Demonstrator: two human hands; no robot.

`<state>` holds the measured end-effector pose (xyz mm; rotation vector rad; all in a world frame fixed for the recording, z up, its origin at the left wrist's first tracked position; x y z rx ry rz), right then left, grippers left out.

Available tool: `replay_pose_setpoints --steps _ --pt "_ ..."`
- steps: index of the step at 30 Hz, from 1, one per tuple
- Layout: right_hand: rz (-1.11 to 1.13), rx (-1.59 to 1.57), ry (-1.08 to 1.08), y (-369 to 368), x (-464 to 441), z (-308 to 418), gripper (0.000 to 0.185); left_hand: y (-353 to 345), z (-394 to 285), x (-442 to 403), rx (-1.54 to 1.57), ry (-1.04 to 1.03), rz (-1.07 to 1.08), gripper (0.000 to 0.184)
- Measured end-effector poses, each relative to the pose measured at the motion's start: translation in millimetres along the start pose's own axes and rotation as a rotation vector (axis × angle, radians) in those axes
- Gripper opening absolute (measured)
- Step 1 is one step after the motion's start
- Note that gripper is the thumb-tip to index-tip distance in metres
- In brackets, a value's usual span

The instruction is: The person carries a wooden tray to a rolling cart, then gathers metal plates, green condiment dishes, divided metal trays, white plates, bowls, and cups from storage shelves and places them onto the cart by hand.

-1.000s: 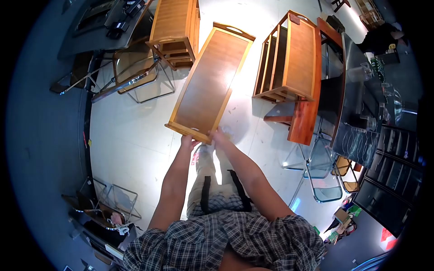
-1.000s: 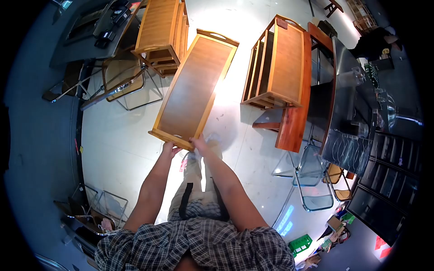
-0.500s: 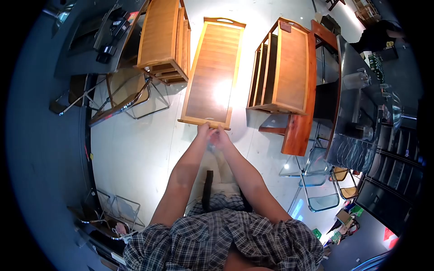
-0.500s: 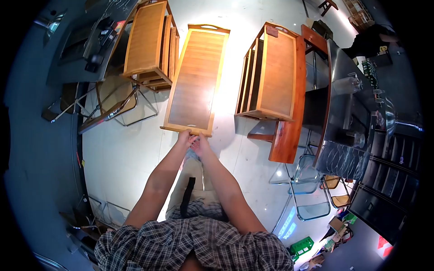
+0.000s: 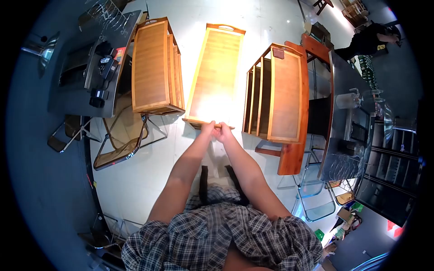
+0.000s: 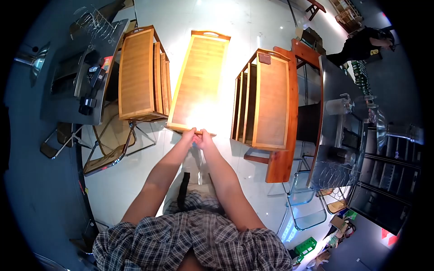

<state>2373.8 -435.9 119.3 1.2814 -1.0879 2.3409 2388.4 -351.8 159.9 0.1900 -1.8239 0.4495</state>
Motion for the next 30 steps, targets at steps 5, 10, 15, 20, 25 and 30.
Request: replay_pose_setpoints --steps 5,10,15,20,25,30 --pt "-0.183 0.122 0.114 -44.5 -45.7 82.8 0.03 37.2 -91.9 5.2 -0.132 0.059 -0.133 0.039" --pt "-0.262 0.151 0.176 -59.8 -94.1 144.0 0.032 -14.9 -239.3 75.0 -1.098 -1.116 -0.789 0.043" --pt "-0.183 0.187 0.196 -82.2 -174.8 219.5 0.04 -121.6 -285.4 21.1 -1.665 -0.973 -0.597 0.049" --pt "-0.202 0.331 0.18 -156.4 -133.1 288.1 0.048 -161.1 -335.7 -36.8 -1.776 -1.177 -0.69 0.037" --pt "0.031 2.074 0.39 -279.7 -85.8 384.5 0.043 -201.5 -415.4 -32.3 -1.753 -1.247 -0.607 0.03" --pt "0.014 2.288 1.532 -347.0 -132.3 437.1 0.026 -229.0 -502.3 -44.8 -1.765 -1.239 -0.586 0.024"
Point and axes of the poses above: each hand's wrist, its own x-axis away from the middle knuckle, its own y-axis out of the back of the hand, z = x × y, the point moved 9 cm from there along -x, towards the middle knuckle, and after that the axes turned 14 degrees about y, right-handed, at the moved point
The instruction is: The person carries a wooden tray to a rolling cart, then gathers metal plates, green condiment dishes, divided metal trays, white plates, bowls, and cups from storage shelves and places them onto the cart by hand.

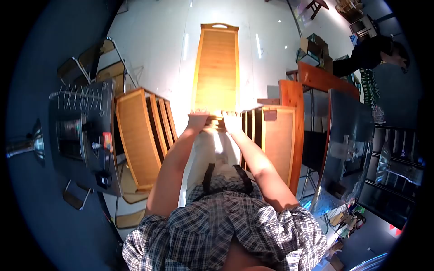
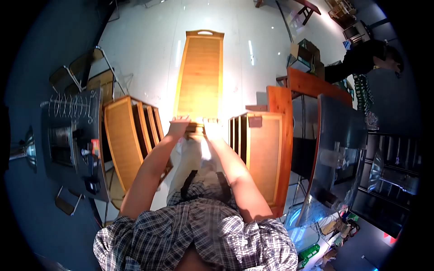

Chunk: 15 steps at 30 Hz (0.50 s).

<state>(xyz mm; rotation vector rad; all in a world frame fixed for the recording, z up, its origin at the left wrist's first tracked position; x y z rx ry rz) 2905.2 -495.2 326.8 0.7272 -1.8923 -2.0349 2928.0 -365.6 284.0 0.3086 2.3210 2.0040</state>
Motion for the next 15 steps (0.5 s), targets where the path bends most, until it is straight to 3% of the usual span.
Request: replay_pose_setpoints --steps 1,2,4,6,13,15 --pt "0.159 -0.079 -0.039 -29.3 -7.9 -15.3 0.027 1.9 3.2 -16.8 0.067 -0.018 0.102 0.022" --pt "0.182 -0.103 -0.081 -41.2 -17.4 -26.7 0.029 1.9 4.7 -31.5 0.132 -0.041 0.202 0.019" --pt "0.197 -0.143 -0.165 -51.8 -42.0 -46.3 0.022 4.2 14.6 -60.9 0.141 -0.134 -0.17 0.012" --pt "0.365 -0.199 -0.175 -45.5 -69.3 -62.3 0.029 5.2 18.1 -96.6 0.104 -0.129 -0.111 0.011" --pt "0.272 -0.233 -0.28 -48.1 -151.9 -149.3 0.018 46.0 16.0 -235.1 -0.02 -0.037 0.131 0.01" --pt "0.235 -0.217 -0.319 -30.0 -180.4 -177.4 0.017 56.2 10.5 -276.1 0.044 -0.054 0.056 0.01"
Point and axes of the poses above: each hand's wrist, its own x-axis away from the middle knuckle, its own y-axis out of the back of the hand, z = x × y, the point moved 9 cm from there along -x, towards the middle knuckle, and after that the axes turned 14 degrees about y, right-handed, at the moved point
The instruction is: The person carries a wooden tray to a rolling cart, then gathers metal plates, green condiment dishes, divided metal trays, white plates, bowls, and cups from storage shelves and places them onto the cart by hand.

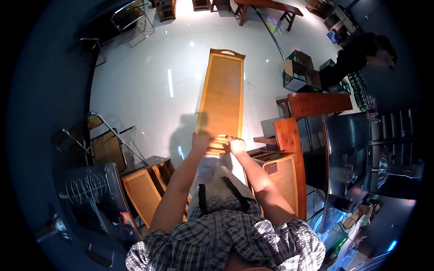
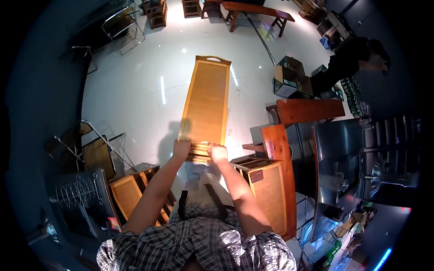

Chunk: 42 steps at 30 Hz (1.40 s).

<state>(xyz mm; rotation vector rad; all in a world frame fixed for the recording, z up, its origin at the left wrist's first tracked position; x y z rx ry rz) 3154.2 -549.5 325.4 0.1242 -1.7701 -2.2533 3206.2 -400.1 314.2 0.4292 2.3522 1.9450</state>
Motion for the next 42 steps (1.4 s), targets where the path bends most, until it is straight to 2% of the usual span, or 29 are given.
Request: replay_pose_setpoints --steps 2,4,5,6,8,10,13,16,19,22,26,29,32,36,42 --pt "-0.011 -0.033 -0.038 14.6 -30.8 -15.4 0.018 12.0 -3.0 -38.0 -0.021 -0.05 0.037 0.009" --pt "0.081 -0.036 -0.034 11.1 -65.6 -23.5 0.022 17.0 7.9 -74.3 -0.09 -0.065 -0.005 0.01" --pt "0.116 -0.028 -0.052 10.8 -82.0 -30.3 0.023 12.4 11.8 -92.5 -0.093 -0.069 0.07 0.013" --pt "0.112 -0.03 -0.05 10.9 -94.5 -37.1 0.023 11.6 12.9 -109.3 -0.095 -0.069 0.143 0.016" --pt "-0.026 0.007 -0.018 18.3 -121.1 -54.7 0.023 11.2 5.4 -139.4 -0.108 -0.08 0.126 0.016" --pt "-0.054 0.05 -0.001 24.8 -143.5 -79.4 0.019 12.6 -1.2 -160.0 -0.121 -0.087 0.121 0.016" --pt "0.02 0.062 0.079 27.7 -182.3 -92.6 0.008 14.6 2.8 -191.6 -0.075 -0.045 0.179 0.014" --pt "-0.012 0.079 0.121 45.4 -225.5 -103.5 0.006 16.5 13.0 -234.0 -0.04 0.009 0.249 0.014" --pt "0.022 0.043 0.126 63.0 -268.2 -112.5 0.008 34.7 22.1 -271.9 -0.015 0.1 0.23 0.016" --pt "0.08 -0.006 0.084 64.1 -300.0 -126.6 0.011 47.4 20.5 -311.2 -0.12 0.028 0.191 0.017" --pt "0.113 -0.071 0.014 61.6 -350.3 -147.8 0.017 49.2 32.1 -376.9 -0.088 0.071 0.169 0.018" --pt "0.066 0.034 -0.01 60.2 -386.2 -172.7 0.021 63.9 24.4 -433.1 -0.114 0.019 0.178 0.015" --pt "-0.045 -0.049 -0.119 89.1 -418.7 -191.0 0.016 80.6 13.0 -485.1 -0.144 -0.078 0.189 0.011" --pt "-0.069 -0.066 -0.204 105.6 -453.6 -226.9 0.017 80.7 -4.4 -556.4 -0.142 -0.125 0.138 0.011" --pt "-0.113 -0.124 -0.305 152.5 -535.8 -264.3 0.021 129.8 -17.2 -668.2 -0.16 -0.326 0.089 0.017"
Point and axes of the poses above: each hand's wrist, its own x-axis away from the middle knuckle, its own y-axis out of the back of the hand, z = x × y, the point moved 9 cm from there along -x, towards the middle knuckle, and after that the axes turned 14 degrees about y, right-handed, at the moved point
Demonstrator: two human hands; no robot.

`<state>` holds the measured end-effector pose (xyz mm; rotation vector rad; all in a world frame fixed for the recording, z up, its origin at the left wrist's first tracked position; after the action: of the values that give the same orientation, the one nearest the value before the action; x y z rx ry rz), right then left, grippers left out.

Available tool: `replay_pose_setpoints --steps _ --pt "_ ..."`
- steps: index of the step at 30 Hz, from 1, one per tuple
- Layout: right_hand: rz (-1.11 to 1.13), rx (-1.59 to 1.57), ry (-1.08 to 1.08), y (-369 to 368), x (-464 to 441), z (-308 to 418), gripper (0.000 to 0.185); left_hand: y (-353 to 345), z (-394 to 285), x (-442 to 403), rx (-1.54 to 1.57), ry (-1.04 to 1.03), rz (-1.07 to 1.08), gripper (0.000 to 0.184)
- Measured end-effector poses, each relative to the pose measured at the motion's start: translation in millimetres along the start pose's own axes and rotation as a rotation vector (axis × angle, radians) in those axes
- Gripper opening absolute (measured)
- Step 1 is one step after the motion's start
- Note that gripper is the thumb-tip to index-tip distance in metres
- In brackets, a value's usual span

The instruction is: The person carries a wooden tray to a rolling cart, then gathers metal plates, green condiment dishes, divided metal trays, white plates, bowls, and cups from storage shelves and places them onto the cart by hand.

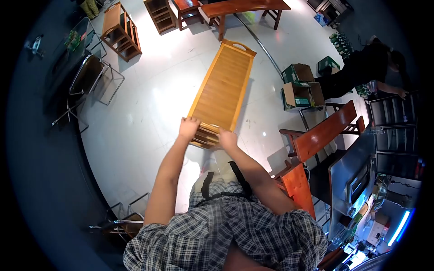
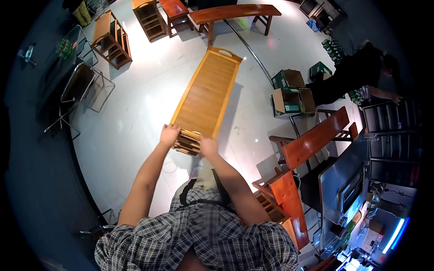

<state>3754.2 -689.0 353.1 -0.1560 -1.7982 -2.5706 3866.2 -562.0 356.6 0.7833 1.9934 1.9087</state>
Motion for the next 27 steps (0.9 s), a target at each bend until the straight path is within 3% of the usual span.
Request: replay_pose_setpoints --steps 2,5,6,8,10,12,14,15,17,19,20,22,24,27 --pt "-0.115 -0.051 0.073 9.5 -33.6 13.3 0.026 13.8 26.4 -32.0 -0.062 -0.022 0.019 0.018" --pt "-0.113 -0.094 0.141 18.5 -85.8 40.6 0.023 44.9 68.1 -55.2 -0.066 0.067 -0.188 0.029" --pt "-0.101 -0.1 0.151 23.6 -102.1 49.5 0.023 69.9 78.7 -57.3 -0.055 0.224 -0.281 0.041" --pt "-0.156 -0.187 0.201 33.9 -135.6 64.5 0.021 79.2 108.7 -56.9 0.314 0.669 -0.338 0.053" --pt "-0.125 -0.239 0.216 17.4 -154.2 79.2 0.021 23.5 136.2 -66.7 0.941 0.986 -0.259 0.049" --pt "-0.14 -0.28 0.221 -1.7 -157.8 93.4 0.017 -55.2 160.9 -68.1 1.345 1.203 -0.13 0.046" --pt "-0.129 -0.387 0.261 -21.1 -166.9 102.0 0.015 -33.1 163.8 -58.3 1.094 1.475 -0.074 0.048" --pt "-0.093 -0.43 0.264 -31.8 -169.3 108.4 0.014 -36.5 171.2 -56.4 0.964 1.531 -0.075 0.046" --pt "-0.062 -0.476 0.286 -61.9 -172.7 120.5 0.013 -35.9 178.2 -50.3 1.087 1.481 -0.124 0.043" --pt "0.239 -0.604 0.262 -84.1 -185.6 134.4 0.017 -53.4 195.9 -43.8 1.309 1.443 -0.208 0.036" --pt "0.402 -0.716 0.265 -83.0 -187.9 138.2 0.02 -79.2 210.0 -47.9 1.392 1.439 -0.092 0.034" --pt "0.264 -0.746 0.374 -76.1 -213.1 108.5 0.024 -103.0 227.8 -46.2 1.421 1.454 -0.129 0.035" --pt "0.21 -0.865 0.16 -63.3 -250.2 41.6 0.024 -87.6 229.3 -46.1 1.407 1.465 -0.125 0.039" --pt "-0.174 -0.486 0.069 0.1 -301.4 -82.7 0.024 -62.0 234.4 -40.3 1.26 1.616 -0.179 0.049"
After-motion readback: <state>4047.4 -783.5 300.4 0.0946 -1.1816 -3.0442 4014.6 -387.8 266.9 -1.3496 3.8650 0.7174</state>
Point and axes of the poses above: each hand's wrist, its own x-axis away from the middle knuckle, its own y-axis out of the back of the hand, z = x × y, the point moved 9 cm from there along -x, towards the middle knuckle, and after that the axes turned 14 degrees about y, right-handed, at the moved point
